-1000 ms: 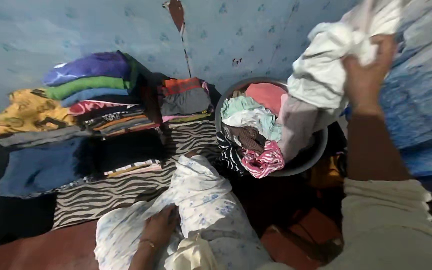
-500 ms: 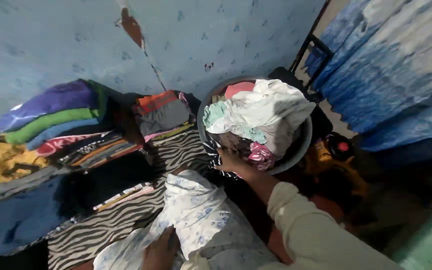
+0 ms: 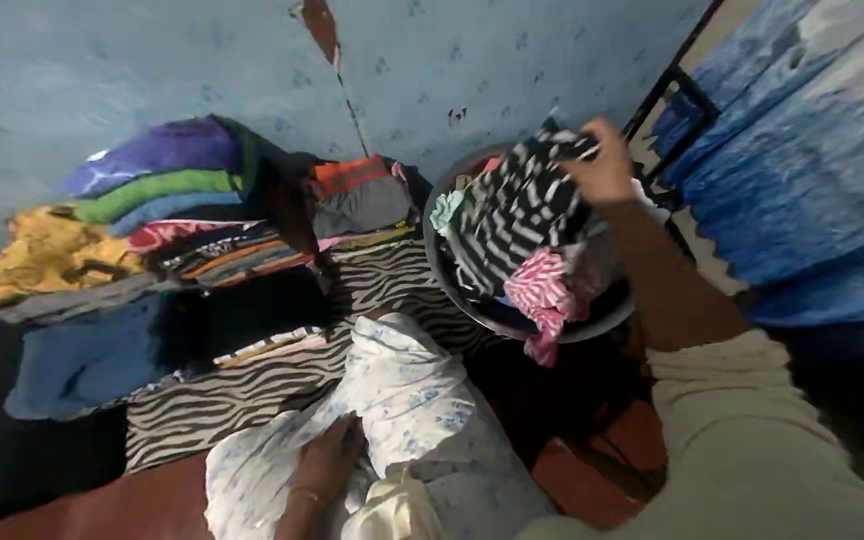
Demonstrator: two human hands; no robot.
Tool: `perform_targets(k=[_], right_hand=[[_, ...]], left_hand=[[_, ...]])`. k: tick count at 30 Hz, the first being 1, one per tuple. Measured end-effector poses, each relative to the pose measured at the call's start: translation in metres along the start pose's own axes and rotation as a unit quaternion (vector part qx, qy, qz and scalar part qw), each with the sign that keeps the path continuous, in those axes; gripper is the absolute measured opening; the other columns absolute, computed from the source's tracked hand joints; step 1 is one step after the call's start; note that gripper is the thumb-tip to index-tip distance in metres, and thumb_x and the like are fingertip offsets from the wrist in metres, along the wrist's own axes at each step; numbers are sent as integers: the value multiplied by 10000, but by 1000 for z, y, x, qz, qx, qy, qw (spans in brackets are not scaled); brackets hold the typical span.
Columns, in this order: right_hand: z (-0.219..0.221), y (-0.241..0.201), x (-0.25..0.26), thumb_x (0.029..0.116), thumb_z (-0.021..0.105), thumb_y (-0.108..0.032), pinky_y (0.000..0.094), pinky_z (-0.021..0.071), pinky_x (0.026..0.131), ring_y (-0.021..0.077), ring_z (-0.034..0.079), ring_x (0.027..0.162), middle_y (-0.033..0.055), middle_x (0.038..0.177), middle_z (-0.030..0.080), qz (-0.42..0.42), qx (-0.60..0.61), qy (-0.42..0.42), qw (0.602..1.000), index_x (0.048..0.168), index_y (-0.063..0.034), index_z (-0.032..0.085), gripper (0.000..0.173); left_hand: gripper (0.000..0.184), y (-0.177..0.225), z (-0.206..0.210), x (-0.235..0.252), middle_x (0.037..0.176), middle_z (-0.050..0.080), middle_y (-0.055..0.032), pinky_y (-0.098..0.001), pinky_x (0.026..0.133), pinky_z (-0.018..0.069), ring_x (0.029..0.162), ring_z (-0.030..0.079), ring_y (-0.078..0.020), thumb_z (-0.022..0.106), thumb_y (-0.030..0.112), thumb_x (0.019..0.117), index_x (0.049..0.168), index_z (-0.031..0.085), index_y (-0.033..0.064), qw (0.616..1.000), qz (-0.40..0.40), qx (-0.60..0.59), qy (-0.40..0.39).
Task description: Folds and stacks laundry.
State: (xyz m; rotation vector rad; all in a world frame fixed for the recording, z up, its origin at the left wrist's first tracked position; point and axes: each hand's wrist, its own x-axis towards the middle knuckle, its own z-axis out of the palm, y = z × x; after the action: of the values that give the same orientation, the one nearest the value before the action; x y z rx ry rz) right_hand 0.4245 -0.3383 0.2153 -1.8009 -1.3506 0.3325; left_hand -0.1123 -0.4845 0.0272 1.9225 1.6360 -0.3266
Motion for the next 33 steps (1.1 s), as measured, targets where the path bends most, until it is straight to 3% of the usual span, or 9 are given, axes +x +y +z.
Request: perform_targets(k=[7,11,16,19,21,23,26,29,33], right_hand=[[-83,-25,54,841,757,-175,317,524,992,140,636,1122,149,1207,649,-105,-14,157,982,1251,31,567,496],[-71,-17,37,872,713,-120,382,500,1006,240,634,1137,226,1236,636,-88,-98,133,982,1287,62,549,482],[-8,31,13,843,762,-61,803,333,1023,613,375,1357,376,1435,462,-22,-321,-84,943,1329,-43,639,501],[53,16,-54,864,806,-318,769,360,1026,581,410,1348,330,1439,491,-100,-287,-150,941,1366,-97,641,573],[86,9,-107,780,860,-491,754,358,1051,532,401,1371,272,1485,460,-47,-249,-328,910,1442,-182,573,784],[105,26,-140,776,886,-401,771,348,1046,566,339,1409,301,1571,339,32,-267,-513,815,1564,-257,407,933],[99,62,-135,933,751,-198,695,410,1043,528,530,1270,343,1346,562,21,-269,-615,741,1418,0,528,569],[45,69,-90,955,711,-127,635,441,1037,458,600,1189,292,1224,646,0,-238,-516,823,1218,52,668,321],[-36,36,-35,970,679,-159,697,408,1058,528,533,1264,347,1304,585,-5,-311,-136,940,1273,23,645,355]], left_hand=[[472,3,-1,5,1426,611,-110,-600,1140,372,1325,565,-337,559,336,1030,1469,558,163,1000,-10,8,-20],[493,3,-3,5,1490,562,-75,-589,1179,314,1386,510,-314,542,377,1038,1495,530,192,999,-21,9,-37],[488,2,-5,3,1481,572,-71,-596,1172,319,1374,521,-317,543,383,1036,1486,541,194,999,-20,2,-30],[493,3,-6,4,1477,572,-96,-597,1167,328,1364,529,-332,552,366,1035,1486,538,169,1000,-16,-2,-26],[500,3,-4,2,1481,569,-90,-593,1168,329,1368,528,-322,550,377,1034,1492,531,175,1000,-13,2,-26],[497,5,-6,-1,1487,561,-93,-592,1177,312,1380,515,-322,545,370,1038,1496,527,176,999,-17,-3,-31],[495,2,-6,-1,1481,567,-93,-591,1176,308,1380,513,-323,547,373,1036,1493,532,182,999,-21,5,-35],[496,-1,-1,1,1464,582,-99,-607,1170,326,1367,527,-334,585,357,1013,1472,555,172,1000,-12,-2,-22],[490,4,-2,5,1493,557,-93,-598,1175,312,1389,503,-330,535,370,1038,1488,535,175,999,-17,11,-38]])
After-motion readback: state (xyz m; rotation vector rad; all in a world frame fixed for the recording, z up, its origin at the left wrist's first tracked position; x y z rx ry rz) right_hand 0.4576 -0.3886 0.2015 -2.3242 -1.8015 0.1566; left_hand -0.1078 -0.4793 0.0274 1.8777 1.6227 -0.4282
